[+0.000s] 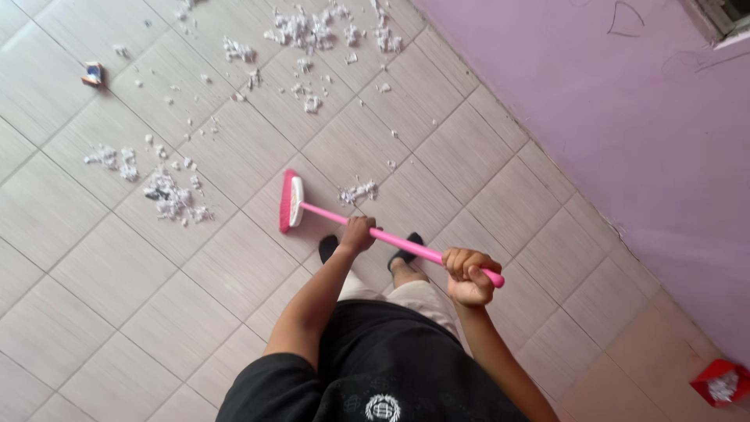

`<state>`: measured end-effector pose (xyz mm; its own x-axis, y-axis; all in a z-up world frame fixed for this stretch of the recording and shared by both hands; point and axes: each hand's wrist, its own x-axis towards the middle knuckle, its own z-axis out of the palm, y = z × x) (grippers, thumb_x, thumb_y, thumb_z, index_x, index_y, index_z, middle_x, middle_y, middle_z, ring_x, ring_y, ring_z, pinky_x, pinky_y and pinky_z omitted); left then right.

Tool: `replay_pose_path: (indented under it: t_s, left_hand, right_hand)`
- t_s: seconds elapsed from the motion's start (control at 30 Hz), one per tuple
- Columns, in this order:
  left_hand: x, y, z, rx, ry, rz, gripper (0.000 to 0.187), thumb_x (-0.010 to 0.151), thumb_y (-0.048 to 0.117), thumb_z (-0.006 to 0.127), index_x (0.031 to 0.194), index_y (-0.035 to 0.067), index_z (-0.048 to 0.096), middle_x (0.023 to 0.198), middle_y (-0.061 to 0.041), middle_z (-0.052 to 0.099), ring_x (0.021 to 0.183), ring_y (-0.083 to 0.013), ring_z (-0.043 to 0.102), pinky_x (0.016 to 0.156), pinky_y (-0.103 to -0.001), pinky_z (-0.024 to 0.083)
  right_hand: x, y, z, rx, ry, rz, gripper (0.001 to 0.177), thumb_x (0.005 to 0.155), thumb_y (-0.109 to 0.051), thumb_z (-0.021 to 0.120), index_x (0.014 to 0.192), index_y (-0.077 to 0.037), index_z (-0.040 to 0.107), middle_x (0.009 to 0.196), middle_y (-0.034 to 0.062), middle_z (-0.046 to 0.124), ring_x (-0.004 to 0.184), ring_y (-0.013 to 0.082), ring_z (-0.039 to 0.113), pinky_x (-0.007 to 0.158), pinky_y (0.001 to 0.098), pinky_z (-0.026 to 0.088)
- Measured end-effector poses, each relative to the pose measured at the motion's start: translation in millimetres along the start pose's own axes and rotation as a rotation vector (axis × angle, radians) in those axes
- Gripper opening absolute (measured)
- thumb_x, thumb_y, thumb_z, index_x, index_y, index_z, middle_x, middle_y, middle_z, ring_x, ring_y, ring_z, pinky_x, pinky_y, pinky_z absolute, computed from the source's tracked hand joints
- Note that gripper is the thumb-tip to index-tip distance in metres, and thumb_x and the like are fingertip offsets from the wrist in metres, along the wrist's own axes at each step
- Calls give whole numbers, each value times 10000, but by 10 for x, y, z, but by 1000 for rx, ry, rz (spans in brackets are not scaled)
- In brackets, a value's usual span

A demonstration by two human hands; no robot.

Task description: The person sweeps white debris on a tiled floor using a pink broom and a red dustpan. The person gathers the debris into a pile and sweeps it into the dustpan.

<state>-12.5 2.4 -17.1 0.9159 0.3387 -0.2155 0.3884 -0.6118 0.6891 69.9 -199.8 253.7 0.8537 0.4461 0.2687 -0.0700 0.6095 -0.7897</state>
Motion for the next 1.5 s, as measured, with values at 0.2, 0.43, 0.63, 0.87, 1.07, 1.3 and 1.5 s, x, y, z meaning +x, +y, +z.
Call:
replay_pose_path:
  t_s: [0.2, 0.43, 0.63, 0.87, 1.07, 1.3, 1.5]
  left_hand:
    - [564, 870, 599, -87, -218, -14, 187, 783, 278, 735, 850, 110, 686, 949, -162, 737, 1004, -410, 671, 821, -546, 536]
    - [1124, 1923, 1286, -240, -232, 83, 90, 842, 172, 659, 826, 84, 672, 921, -152, 739, 981, -395, 691, 877, -549, 529]
    - [1427, 2471, 1469, -224, -287, 140, 114, 833, 180, 712, 822, 75, 670, 903, -147, 732, 960, -403, 686, 850, -608, 513]
    - [1612, 2461, 1078, -196, -195, 200, 197, 808, 259, 785, 822, 86, 693, 881, -140, 736, 941, -384, 695, 810, -557, 536]
    - [2093, 1613, 281, -116, -69, 249, 207, 786, 254, 809, 816, 76, 707, 892, -144, 719, 899, -378, 694, 782, -494, 542]
    - [2607, 330, -748, 39, 133, 178, 227, 647, 227, 897, 819, 143, 774, 1004, -77, 714, 1081, -345, 630, 922, -487, 496]
    - [2857, 118, -951, 107, -2, 58, 184, 702, 263, 884, 839, 194, 783, 1065, -70, 709, 1089, -329, 624, 971, -457, 473]
  right_hand:
    - [254, -604, -630, -91, 20, -14, 240, 827, -131, 498, 631, -87, 368, 529, 45, 356, 481, 158, 269, 537, 372, 307]
    - [576, -1329, -1147, -347, 118, -88, 265, 821, -108, 416, 607, -123, 261, 494, 39, 304, 447, 144, 186, 485, 364, 277]
    - [818, -1818, -1468, -439, 24, -137, 284, 890, -119, 385, 626, -125, 278, 479, 17, 291, 439, 126, 174, 443, 333, 278]
    - [990, -2093, -1501, -361, 59, -152, 322, 960, -187, 400, 654, -141, 310, 483, 4, 314, 395, 119, 206, 428, 304, 293]
    - [1298, -1525, -1153, -216, 43, 9, 199, 904, -168, 494, 737, -117, 398, 620, 34, 417, 576, 150, 333, 657, 370, 380]
    - [1587, -120, -362, -210, -9, 51, 255, 994, -108, 510, 747, -69, 457, 714, 62, 475, 734, 198, 437, 929, 448, 433]
    - [1761, 402, 141, -355, 42, 113, 262, 1010, -36, 478, 749, -47, 465, 739, 60, 471, 763, 197, 440, 934, 434, 443]
